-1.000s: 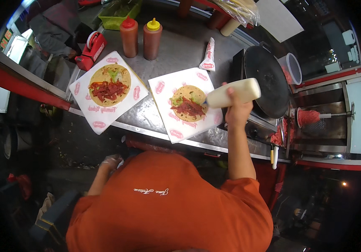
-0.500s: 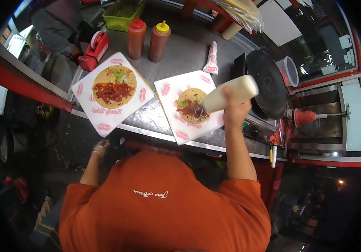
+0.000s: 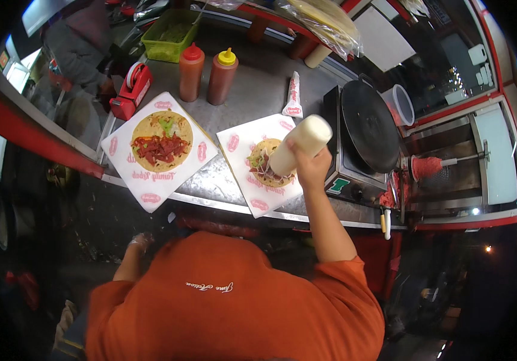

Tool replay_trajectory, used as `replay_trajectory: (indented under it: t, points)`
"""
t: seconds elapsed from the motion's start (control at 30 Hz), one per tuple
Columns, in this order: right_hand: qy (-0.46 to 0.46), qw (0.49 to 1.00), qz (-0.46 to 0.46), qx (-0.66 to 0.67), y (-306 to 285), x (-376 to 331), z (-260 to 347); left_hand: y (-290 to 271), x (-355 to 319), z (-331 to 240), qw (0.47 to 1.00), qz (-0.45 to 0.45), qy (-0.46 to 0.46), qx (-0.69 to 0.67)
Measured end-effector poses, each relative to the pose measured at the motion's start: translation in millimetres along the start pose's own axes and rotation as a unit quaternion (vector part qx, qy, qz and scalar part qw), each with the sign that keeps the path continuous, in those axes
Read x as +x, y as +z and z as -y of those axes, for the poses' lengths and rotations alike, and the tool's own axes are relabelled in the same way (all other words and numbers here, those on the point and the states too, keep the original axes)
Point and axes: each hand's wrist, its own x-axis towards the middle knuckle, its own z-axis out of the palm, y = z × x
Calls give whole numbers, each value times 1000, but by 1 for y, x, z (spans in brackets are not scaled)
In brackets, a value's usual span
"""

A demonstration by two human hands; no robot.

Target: The person assembles two tacos at a street food stall. They place cooked meat onto tortillas, add shredded lettuce, drizzle sauces, and wrap each taco in paper. The finished tacos are placed into a plastic bag and handed to a customer.

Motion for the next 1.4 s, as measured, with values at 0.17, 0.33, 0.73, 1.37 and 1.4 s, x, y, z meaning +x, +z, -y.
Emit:
replay_trajectory:
  t: [0.17,0.33,0.73,1.37,1.4]
  points:
    - [-72,967,-195,149,-11,6,11,1,-2,6,984,-60,-115,-119]
    - [-103,987,-96,77,-20,9,11,8,16,4,992,-47,-45,-105]
    - [-64,959,-199,189,-21,0,-12,17,18,-68,974,74,124,174]
    - [-13,947,95,306,176,-20,44,-79,-3,-10,974,-131,-4,-187]
    - [63,946,139,287,191,-19,43,-70,-4,5,964,-149,-3,-219]
